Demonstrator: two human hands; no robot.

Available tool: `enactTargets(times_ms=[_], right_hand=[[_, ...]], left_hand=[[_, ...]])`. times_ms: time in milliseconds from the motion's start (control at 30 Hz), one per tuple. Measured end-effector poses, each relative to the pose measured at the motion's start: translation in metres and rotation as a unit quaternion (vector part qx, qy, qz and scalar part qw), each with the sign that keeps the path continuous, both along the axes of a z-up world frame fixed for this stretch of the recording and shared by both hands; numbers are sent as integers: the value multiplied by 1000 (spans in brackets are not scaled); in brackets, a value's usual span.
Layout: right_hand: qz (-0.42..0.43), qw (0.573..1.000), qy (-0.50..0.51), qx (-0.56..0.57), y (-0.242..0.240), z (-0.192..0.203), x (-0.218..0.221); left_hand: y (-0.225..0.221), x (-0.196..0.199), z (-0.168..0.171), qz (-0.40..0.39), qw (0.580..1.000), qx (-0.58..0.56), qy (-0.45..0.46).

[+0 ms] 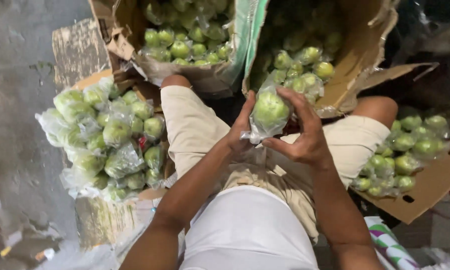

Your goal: Individually bagging guavas from a large box into small plastic wraps.

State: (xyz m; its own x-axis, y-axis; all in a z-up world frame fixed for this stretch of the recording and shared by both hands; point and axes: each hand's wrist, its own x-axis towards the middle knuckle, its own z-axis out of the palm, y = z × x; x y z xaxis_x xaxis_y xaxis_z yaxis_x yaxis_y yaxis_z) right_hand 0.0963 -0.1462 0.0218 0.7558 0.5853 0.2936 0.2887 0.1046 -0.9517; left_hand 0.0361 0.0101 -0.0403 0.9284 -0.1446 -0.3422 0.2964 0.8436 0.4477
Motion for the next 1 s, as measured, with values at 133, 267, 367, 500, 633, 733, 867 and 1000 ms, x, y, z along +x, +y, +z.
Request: enactTargets(times_ms=[133, 267, 367, 500, 633, 733, 867, 1000], right_hand=[[-50, 995, 81, -23, -18, -23, -16], [-105, 994, -29, -2, -19, -21, -28], [-97, 993, -18, 61, -15, -19, -36], [-90, 988, 66, 108, -15, -26, -48], [-121, 986, -11, 115, -14, -28, -56], [-151, 979, -38, 134, -14, -30, -58], [-141, 979, -31, 145, -18, -31, -60], [-141, 977, -4, 159, -24, -37, -65]], left_hand=[[-8, -4, 5, -1, 999, -13, 37], [-14, -16, -12, -11, 999, -6, 49], [-13, -15, 20, 4, 1000, -14, 10], [-7, -27, -8, 20, 996, -29, -86], [-15, -23, 29, 29, 983, 0, -180], [-15, -23, 24, 26, 978, -13, -206], [-16, -21, 29, 20, 974, 44, -220], [-28, -18, 47, 33, 976, 86, -198]])
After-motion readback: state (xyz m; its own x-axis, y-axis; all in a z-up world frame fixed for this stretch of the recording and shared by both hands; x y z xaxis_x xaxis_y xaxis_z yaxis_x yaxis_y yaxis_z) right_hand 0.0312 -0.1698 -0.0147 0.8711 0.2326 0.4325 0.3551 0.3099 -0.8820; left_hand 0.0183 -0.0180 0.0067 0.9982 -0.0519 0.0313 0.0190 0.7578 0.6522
